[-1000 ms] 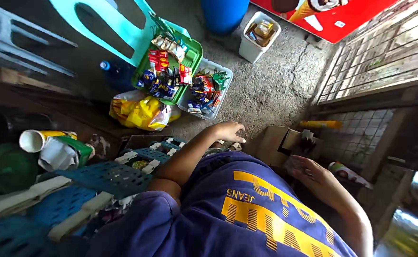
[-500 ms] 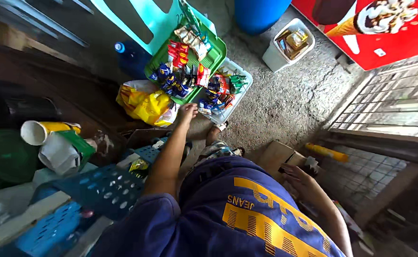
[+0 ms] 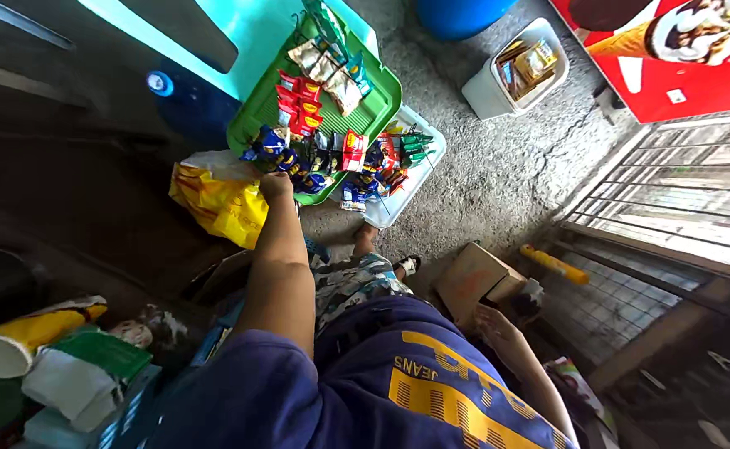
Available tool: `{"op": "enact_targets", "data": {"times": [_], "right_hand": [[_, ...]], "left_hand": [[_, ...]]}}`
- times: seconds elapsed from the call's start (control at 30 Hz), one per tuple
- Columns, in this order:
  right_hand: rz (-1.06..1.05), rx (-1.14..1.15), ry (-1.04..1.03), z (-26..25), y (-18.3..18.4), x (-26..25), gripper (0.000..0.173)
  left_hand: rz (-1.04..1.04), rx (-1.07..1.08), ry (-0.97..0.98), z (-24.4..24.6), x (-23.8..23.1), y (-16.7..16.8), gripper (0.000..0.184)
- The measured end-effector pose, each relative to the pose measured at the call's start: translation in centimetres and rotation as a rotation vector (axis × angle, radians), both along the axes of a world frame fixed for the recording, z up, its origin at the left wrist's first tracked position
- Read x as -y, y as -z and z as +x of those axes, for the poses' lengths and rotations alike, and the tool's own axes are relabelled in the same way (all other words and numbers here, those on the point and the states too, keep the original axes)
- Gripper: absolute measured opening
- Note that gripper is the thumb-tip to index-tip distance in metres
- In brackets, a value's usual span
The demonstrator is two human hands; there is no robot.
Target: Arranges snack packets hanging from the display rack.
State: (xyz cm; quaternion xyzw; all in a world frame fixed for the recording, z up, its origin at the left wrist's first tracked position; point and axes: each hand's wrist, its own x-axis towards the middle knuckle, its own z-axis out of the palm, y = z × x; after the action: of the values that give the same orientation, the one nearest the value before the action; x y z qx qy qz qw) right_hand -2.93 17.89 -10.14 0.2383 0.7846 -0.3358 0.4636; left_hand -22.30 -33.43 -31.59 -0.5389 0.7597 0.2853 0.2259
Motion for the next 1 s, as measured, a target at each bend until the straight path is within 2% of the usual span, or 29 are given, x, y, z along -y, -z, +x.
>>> {"op": "enact_targets", "data": {"times": [0.1, 0.2, 0.33, 0.47, 0.57, 0.8, 1.0], "right_hand": [[0.051, 0.011, 0.008, 0.6, 0.1, -0.3, 0.046], [0.100, 0.028, 0.015, 0.9, 0.4, -0.7, 0.045], [0.109, 0.015, 0.032, 1.1, 0.9, -0.8, 0.044], [0.117, -0.011, 0.037, 1.8, 0.8, -0.5, 0.044], [0.117, -0.033, 0.035, 2.4, 1.0, -0.5, 0.044], [0.121, -0.014, -0.014, 3.0, 1.4, 0.4, 0.044], [0.054, -0.122, -0.008, 1.8, 2.0, 1.5, 0.045]], "left_hand": [[-0.031, 0.068, -0.031, -0.9, -0.4, 0.5, 0.044], [-0.037, 0.073, -0.036, -1.3, -0.5, 1.8, 0.040], [-0.033, -0.002, -0.120, -0.6, 0.1, 2.5, 0.035], [-0.048, -0.132, -0.089, 1.0, 1.2, 1.4, 0.034], [-0.063, -0.207, -0.049, 2.2, 2.3, -0.5, 0.033], [-0.101, -0.372, 0.154, 3.1, 4.4, -8.5, 0.033], [0.007, -0.591, 0.443, -0.4, 1.2, -16.9, 0.031]]}}
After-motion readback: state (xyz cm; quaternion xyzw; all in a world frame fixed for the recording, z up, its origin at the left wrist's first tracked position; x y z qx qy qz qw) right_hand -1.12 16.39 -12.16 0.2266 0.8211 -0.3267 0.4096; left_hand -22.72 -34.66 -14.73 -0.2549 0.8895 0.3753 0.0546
